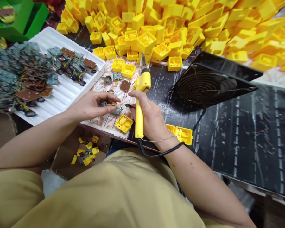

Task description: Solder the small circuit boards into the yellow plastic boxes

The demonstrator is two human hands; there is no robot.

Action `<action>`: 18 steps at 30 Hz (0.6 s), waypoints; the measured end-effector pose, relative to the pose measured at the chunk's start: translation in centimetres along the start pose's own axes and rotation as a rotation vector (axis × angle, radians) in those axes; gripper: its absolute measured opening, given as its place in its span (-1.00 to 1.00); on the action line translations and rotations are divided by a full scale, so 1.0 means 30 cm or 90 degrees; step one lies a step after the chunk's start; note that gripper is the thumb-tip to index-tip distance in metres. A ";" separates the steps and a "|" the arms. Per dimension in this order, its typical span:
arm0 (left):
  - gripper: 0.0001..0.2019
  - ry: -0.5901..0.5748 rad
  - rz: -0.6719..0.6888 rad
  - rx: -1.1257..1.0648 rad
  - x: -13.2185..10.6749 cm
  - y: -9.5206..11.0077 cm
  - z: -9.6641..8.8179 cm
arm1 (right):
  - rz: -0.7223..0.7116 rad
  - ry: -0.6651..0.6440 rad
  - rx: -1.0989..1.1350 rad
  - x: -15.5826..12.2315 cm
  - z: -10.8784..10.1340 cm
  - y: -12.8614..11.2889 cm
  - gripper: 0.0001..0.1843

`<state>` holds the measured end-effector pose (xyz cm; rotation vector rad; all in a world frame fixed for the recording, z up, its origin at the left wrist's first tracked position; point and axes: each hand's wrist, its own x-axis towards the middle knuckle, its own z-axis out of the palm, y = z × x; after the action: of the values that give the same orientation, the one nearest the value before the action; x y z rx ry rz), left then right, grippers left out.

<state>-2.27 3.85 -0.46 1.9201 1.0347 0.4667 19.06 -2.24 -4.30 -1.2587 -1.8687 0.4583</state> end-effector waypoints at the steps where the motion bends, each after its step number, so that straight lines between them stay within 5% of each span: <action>1: -0.70 0.015 -0.011 -0.029 0.003 -0.002 -0.001 | -0.007 -0.004 -0.003 -0.004 -0.007 0.002 -0.64; 4: -0.75 0.044 -0.016 -0.018 0.013 0.009 -0.030 | -0.042 -0.031 -0.054 -0.036 -0.057 0.008 -0.50; 9: -0.82 -0.049 0.055 0.170 0.027 0.059 -0.076 | -0.092 -0.113 -0.182 -0.136 -0.156 0.035 -0.42; 15: -0.85 -0.188 0.077 0.349 0.064 0.108 0.063 | -0.134 -0.075 -0.173 -0.182 -0.141 0.027 -0.50; 18: -0.85 -0.219 0.066 0.399 0.082 0.134 0.104 | -0.156 0.041 -0.161 -0.188 -0.174 0.001 -0.54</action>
<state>3.14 3.12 1.02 2.4987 0.9161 -0.1635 24.12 -7.98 -3.59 -1.1674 -2.0389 0.0496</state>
